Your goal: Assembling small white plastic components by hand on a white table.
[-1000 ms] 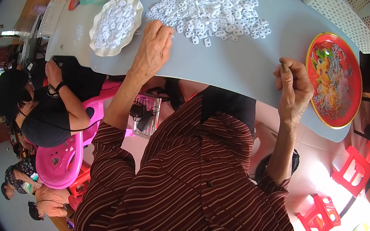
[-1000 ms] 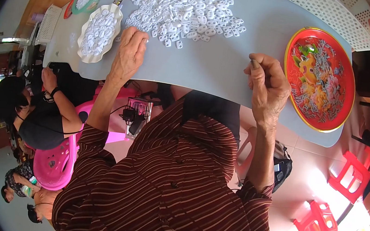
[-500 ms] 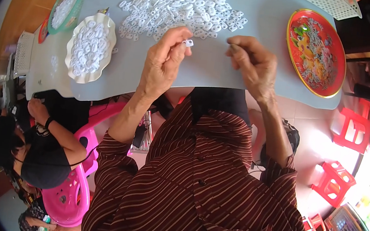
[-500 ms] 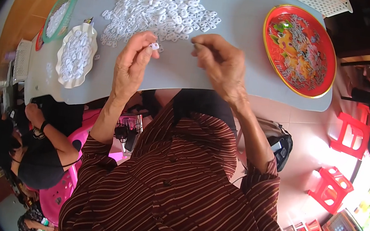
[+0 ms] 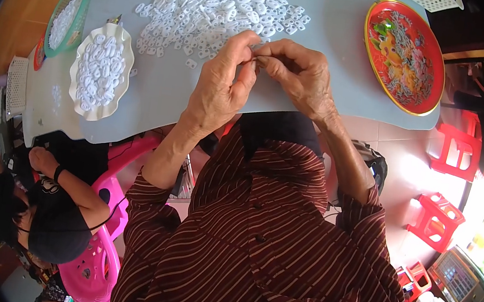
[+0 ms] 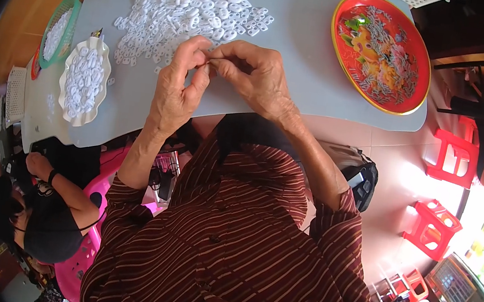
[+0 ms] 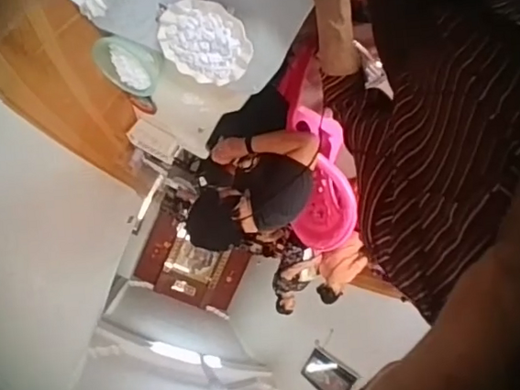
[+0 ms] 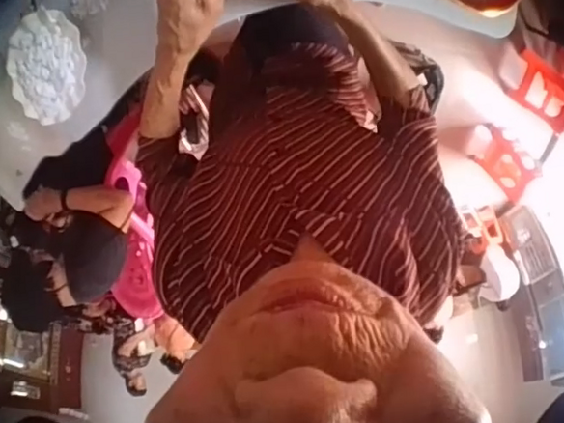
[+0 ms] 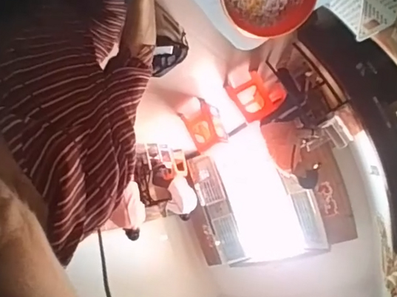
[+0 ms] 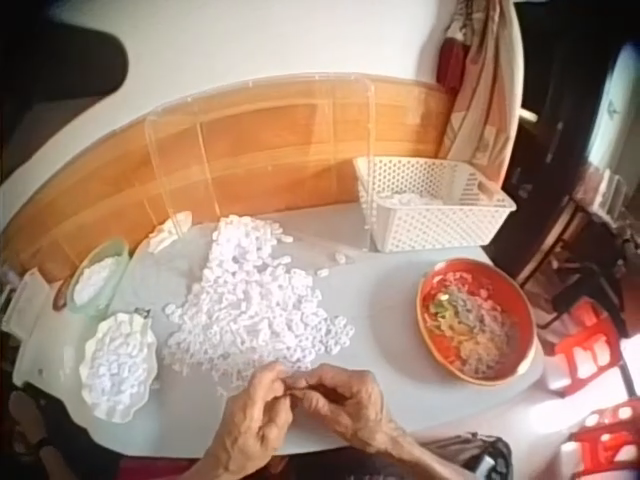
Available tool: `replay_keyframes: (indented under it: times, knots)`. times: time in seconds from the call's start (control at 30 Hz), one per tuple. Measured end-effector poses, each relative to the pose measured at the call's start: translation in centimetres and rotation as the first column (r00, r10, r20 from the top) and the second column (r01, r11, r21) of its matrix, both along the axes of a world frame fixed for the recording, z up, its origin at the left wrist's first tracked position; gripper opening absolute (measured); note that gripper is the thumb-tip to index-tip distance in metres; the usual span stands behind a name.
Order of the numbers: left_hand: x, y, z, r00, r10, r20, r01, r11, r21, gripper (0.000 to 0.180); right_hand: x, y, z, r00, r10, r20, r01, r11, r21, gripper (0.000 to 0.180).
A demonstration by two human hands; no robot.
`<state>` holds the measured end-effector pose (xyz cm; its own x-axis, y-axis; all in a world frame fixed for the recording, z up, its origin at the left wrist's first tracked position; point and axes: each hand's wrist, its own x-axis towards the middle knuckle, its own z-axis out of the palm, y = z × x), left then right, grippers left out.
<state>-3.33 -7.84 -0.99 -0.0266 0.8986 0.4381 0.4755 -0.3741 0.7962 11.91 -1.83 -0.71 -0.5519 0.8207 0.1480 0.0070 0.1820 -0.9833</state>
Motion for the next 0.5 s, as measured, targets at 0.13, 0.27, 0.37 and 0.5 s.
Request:
replay_keyframes:
  times: [0.13, 0.27, 0.37, 0.5]
  knots:
    - [0.9, -0.1, 0.3, 0.996, 0.051, 0.068, -0.046, 0.996, -0.077, 0.021, 0.4, 0.1, 0.0, 0.994, -0.058, -0.091, 0.051, 0.995, -0.084, 0.012]
    - [1.3, -0.2, 0.3, 0.994, 0.111, 0.007, -0.108, 0.978, -0.177, 0.016, 0.2, 0.1, -0.8, 0.972, -0.066, -0.224, 0.022, 0.981, -0.194, 0.009]
    - [1.5, -0.4, 0.3, 0.983, 0.151, 0.107, -0.121, 0.962, -0.246, 0.021, 0.3, 0.1, -0.8, 0.976, -0.09, -0.197, 0.06, 0.986, -0.154, 0.007]
    - [1.7, 0.2, 0.2, 0.988, 0.15, 0.023, -0.139, 0.956, -0.258, 0.02, 0.9, 0.1, -0.4, 0.993, -0.056, -0.101, 0.047, 0.994, -0.095, 0.009]
